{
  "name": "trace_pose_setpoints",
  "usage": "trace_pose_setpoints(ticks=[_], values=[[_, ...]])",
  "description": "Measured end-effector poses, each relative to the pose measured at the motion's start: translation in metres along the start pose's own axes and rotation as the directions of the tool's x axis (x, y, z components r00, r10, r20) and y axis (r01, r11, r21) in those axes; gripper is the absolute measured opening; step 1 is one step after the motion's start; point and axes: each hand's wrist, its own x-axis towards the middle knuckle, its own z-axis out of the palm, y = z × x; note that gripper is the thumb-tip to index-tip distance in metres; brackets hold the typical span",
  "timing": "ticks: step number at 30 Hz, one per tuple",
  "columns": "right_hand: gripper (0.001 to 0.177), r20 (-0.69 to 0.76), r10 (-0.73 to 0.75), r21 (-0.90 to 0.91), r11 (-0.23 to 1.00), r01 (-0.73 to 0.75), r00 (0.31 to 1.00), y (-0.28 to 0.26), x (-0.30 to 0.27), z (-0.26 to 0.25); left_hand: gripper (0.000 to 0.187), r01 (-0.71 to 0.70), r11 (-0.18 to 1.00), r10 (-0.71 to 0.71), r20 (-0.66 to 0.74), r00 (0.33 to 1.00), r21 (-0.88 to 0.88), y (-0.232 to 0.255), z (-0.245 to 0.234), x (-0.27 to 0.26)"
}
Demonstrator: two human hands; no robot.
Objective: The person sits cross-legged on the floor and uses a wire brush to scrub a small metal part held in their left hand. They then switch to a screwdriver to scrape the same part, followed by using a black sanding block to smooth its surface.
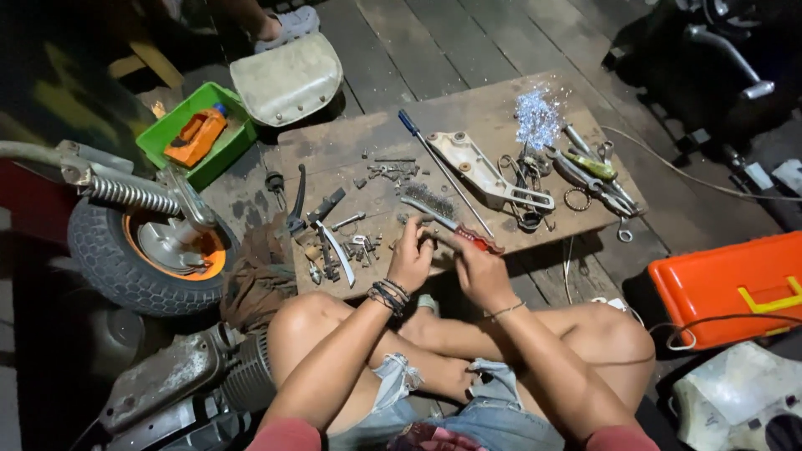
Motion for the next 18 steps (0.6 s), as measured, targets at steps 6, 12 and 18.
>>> trace_pose_setpoints(ticks=[6, 12, 18], values=[[0.047, -0.061, -0.044, 0.129, 0.990, 0.051, 0.997, -0.002, 0.000, -0.003, 0.043, -0.021, 1.000, 0.021, 0.001, 1.000, 0.011, -0.004, 0.001, 0.002], [0.049, -0.078, -0.044, 0.075, 0.996, 0.050, 0.996, 0.016, 0.003, 0.003, 0.040, -0.043, 0.999, 0.043, -0.014, 0.999, 0.002, -0.014, 0.004, -0.001], [0.046, -0.062, -0.108, 0.038, 0.993, 0.111, 0.992, 0.008, -0.007, 0.010, 0.040, -0.050, 0.997, 0.052, -0.040, 0.998, 0.052, 0.003, 0.002, -0.002]])
